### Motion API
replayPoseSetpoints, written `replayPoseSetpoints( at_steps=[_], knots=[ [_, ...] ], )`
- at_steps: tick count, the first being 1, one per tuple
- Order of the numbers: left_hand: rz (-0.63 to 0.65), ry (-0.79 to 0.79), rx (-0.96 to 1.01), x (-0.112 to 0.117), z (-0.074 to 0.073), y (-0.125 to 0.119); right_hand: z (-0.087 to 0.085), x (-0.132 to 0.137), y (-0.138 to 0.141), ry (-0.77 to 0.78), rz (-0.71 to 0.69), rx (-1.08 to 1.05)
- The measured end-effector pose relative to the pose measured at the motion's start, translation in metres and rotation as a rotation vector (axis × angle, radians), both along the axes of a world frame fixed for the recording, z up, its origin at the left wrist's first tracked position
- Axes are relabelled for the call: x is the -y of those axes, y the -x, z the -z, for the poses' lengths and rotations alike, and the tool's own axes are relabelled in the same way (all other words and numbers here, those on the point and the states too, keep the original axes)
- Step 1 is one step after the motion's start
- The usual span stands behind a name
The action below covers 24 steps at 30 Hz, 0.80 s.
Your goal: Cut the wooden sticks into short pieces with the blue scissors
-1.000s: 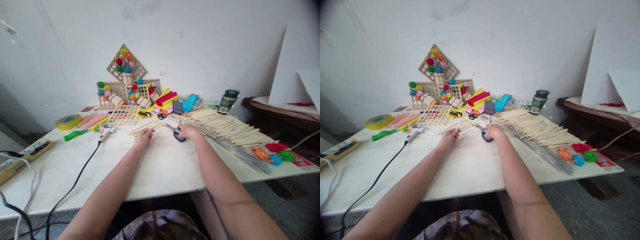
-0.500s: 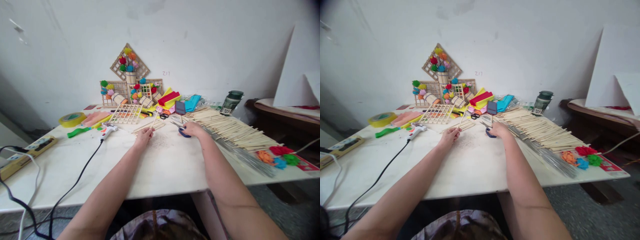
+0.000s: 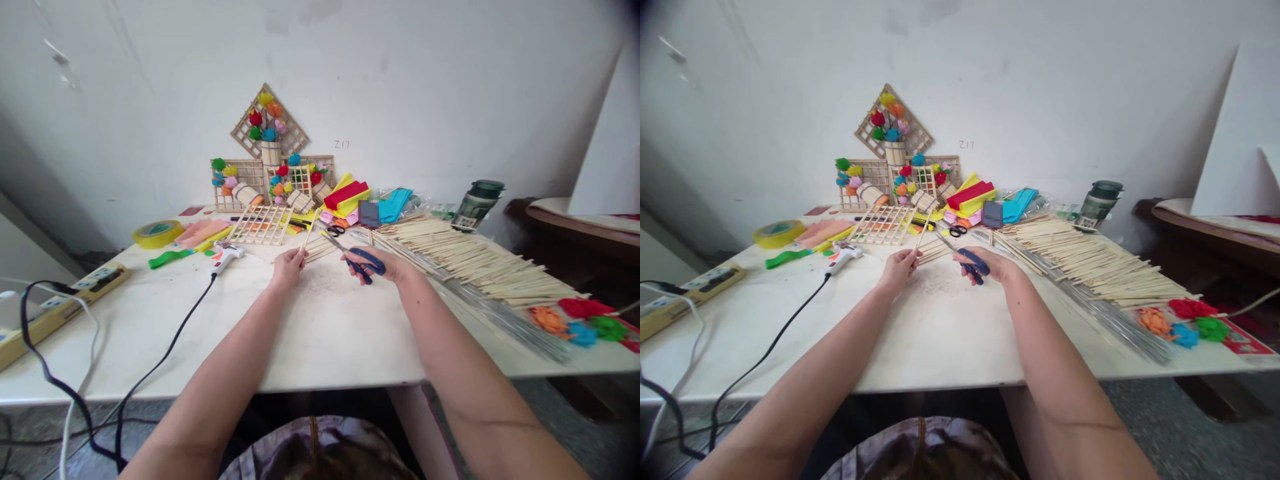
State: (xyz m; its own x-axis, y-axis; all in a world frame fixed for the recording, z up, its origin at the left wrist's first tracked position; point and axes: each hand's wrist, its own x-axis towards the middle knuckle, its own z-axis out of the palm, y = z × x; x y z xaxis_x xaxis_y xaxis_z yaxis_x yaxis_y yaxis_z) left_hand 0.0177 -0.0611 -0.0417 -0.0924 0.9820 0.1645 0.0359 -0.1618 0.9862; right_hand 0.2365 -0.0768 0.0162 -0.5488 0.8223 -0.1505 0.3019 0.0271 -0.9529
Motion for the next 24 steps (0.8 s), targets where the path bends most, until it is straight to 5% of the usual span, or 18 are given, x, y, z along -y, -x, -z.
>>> replayPoseSetpoints(
  at_steps=[15, 24],
  knots=[
    [-0.131, -0.118, -0.617, -0.004, 0.001, 0.006, 0.020, -0.002, 0.032, 0.148, -0.003, 0.047],
    [-0.127, -0.187, -0.804, -0.001, 0.000, 0.005, 0.020, -0.001, 0.036, 0.181, 0.030, 0.044]
  ],
)
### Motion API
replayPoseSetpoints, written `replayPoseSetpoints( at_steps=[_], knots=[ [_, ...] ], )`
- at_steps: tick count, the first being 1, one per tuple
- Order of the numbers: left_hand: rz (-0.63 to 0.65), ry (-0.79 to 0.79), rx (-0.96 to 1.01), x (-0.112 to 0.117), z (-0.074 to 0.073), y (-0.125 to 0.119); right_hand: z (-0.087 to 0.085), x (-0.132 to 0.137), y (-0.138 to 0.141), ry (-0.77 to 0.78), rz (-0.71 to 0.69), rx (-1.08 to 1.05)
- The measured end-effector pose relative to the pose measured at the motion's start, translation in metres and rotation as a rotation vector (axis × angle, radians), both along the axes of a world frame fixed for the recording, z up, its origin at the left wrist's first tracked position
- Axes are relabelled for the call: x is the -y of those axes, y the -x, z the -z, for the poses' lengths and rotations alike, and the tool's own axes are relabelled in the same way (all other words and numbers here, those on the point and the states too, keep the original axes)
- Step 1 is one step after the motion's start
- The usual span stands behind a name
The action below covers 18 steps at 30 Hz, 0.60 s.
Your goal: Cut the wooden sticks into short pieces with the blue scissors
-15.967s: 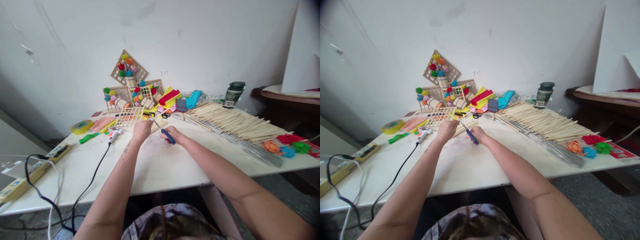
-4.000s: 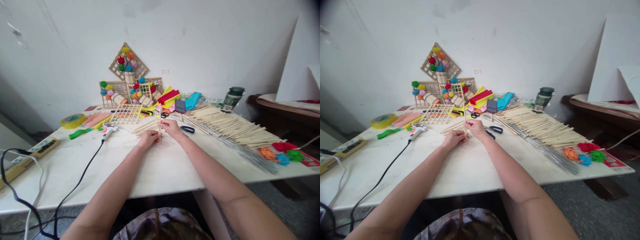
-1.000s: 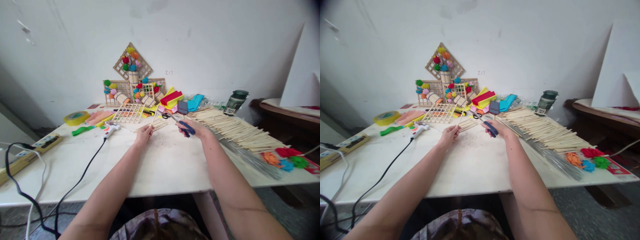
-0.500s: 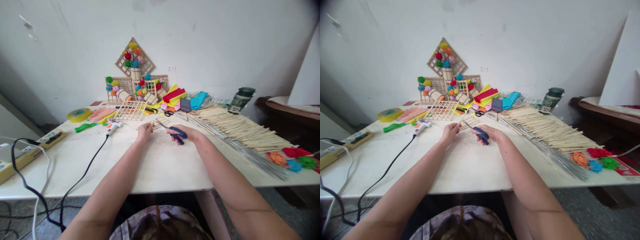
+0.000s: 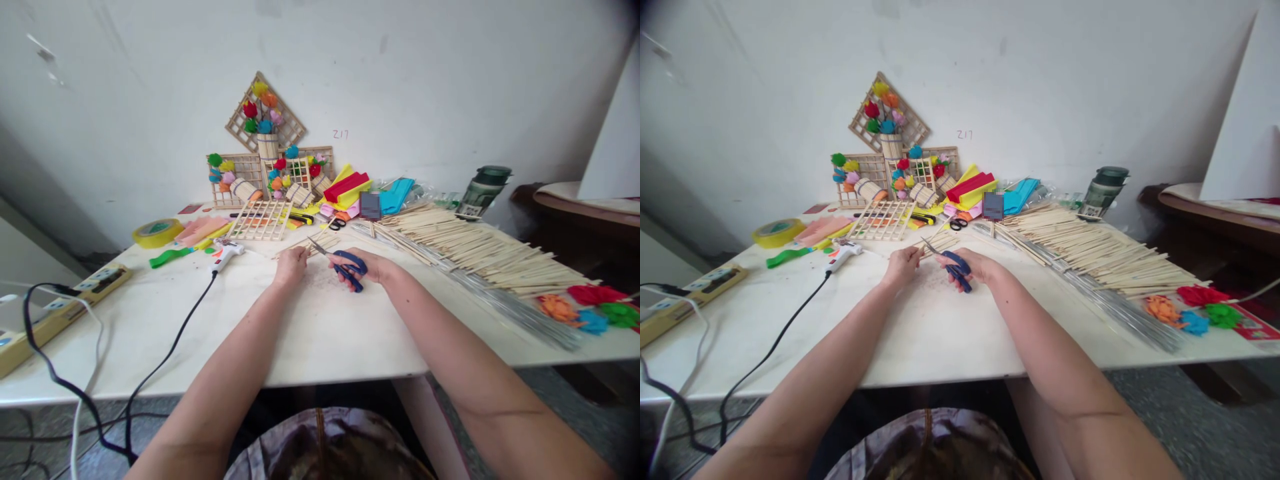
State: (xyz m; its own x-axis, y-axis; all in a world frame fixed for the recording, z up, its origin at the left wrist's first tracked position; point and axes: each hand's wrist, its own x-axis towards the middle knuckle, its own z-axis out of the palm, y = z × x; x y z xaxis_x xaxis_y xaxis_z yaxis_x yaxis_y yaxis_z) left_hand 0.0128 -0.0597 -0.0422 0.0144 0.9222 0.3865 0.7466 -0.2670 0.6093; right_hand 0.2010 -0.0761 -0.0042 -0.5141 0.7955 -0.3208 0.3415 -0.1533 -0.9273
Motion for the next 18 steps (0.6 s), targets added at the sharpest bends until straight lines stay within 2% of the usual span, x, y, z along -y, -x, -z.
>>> replayPoseSetpoints(
  at_steps=[13, 18],
  knots=[
    [-0.017, 0.004, -0.113, 0.0024, -0.0026, -0.0016, -0.0070, 0.0068, 0.0034, 0.030, 0.027, 0.005],
    [-0.009, -0.008, -0.165, 0.0038, -0.0041, -0.0022, -0.0047, 0.0044, 0.0033, 0.034, 0.021, 0.003]
  ],
)
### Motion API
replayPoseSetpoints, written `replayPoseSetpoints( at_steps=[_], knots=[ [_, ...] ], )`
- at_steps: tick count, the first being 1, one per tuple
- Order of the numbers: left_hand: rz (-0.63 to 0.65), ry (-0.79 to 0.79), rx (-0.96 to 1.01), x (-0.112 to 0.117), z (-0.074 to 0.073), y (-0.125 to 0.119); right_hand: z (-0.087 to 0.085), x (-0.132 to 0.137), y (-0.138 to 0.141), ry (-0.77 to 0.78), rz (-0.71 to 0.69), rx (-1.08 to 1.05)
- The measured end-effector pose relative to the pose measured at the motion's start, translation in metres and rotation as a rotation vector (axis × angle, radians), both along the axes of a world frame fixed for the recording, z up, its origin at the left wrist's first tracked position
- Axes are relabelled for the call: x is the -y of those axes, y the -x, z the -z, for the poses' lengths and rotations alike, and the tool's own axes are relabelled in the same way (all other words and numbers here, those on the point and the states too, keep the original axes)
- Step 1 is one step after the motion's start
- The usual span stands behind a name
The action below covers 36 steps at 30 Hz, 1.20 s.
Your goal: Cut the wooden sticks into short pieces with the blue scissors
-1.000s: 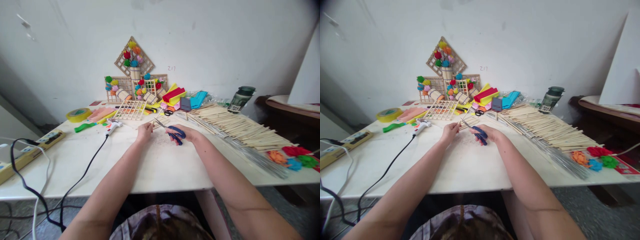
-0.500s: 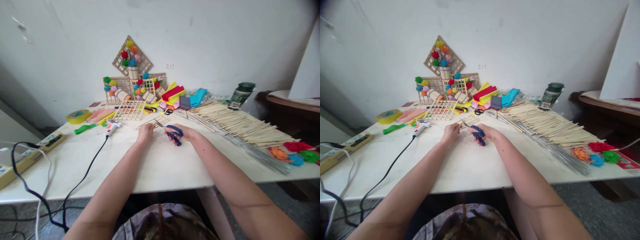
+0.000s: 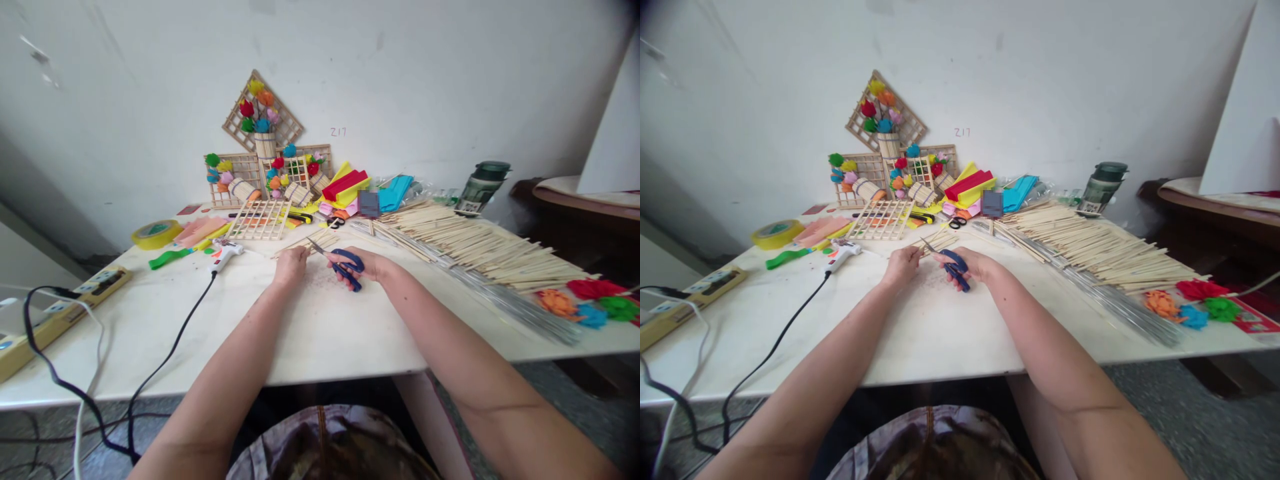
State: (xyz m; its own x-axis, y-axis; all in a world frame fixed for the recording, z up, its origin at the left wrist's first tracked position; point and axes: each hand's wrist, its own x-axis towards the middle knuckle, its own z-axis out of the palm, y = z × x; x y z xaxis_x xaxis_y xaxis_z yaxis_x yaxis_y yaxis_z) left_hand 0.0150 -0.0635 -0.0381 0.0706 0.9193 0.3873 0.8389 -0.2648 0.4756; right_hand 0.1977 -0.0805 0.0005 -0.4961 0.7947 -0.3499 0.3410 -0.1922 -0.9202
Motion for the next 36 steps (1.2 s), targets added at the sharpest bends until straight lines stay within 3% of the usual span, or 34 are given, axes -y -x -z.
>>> replayPoseSetpoints(
  at_steps=[13, 36],
  knots=[
    [-0.003, -0.028, -0.143, 0.0004, -0.0006, 0.0007, 0.0023, -0.0017, 0.0012, -0.012, 0.015, 0.038],
    [-0.002, 0.026, -0.188, 0.0015, -0.0035, 0.0011, 0.0006, 0.0004, 0.0023, -0.085, -0.029, 0.089]
  ],
)
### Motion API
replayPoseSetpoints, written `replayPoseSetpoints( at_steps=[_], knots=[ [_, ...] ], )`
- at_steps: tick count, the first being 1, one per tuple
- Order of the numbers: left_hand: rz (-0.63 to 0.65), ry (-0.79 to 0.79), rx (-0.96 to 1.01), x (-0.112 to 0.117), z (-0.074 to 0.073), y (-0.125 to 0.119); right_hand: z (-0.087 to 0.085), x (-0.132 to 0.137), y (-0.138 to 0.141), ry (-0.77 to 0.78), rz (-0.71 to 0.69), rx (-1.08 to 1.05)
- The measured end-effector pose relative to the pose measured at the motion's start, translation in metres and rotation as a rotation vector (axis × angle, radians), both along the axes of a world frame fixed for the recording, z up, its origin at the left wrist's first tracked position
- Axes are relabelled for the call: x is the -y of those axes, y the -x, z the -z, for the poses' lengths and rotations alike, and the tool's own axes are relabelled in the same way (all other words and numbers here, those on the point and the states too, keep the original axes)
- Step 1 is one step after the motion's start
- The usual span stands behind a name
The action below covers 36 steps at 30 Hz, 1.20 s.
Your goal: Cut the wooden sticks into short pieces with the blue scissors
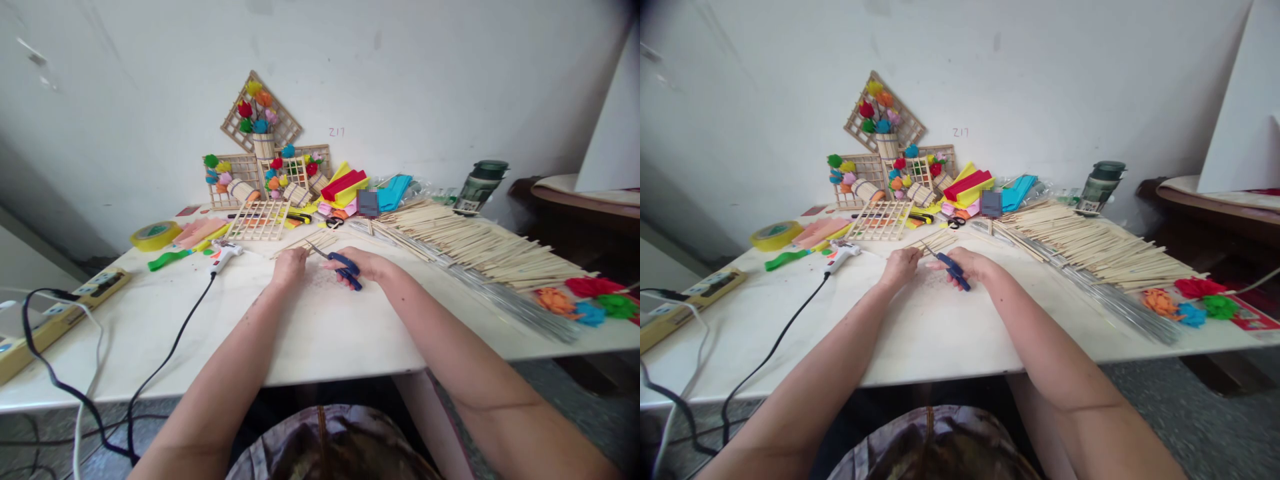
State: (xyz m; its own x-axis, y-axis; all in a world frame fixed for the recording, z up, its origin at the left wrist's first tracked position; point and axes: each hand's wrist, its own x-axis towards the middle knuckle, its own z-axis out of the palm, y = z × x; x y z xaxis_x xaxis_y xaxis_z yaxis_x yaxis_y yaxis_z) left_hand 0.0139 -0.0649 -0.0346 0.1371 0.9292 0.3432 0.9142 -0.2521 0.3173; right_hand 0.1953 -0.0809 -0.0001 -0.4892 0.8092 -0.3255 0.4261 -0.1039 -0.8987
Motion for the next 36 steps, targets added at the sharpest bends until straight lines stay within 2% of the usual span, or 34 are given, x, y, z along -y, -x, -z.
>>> replayPoseSetpoints(
  at_steps=[9, 22, 31, 36],
  knots=[
    [0.021, 0.005, -0.004, 0.002, -0.003, -0.002, 0.003, -0.004, -0.004, 0.035, -0.056, -0.061],
    [0.058, -0.024, -0.007, -0.002, 0.002, 0.006, 0.014, -0.009, 0.000, 0.002, -0.017, 0.000],
    [-0.011, -0.029, -0.023, 0.002, -0.003, 0.009, 0.013, -0.003, 0.007, -0.045, 0.031, -0.034],
    [-0.066, -0.070, 0.050, 0.000, -0.002, 0.011, 0.009, 0.000, 0.010, -0.045, 0.066, -0.029]
  ],
)
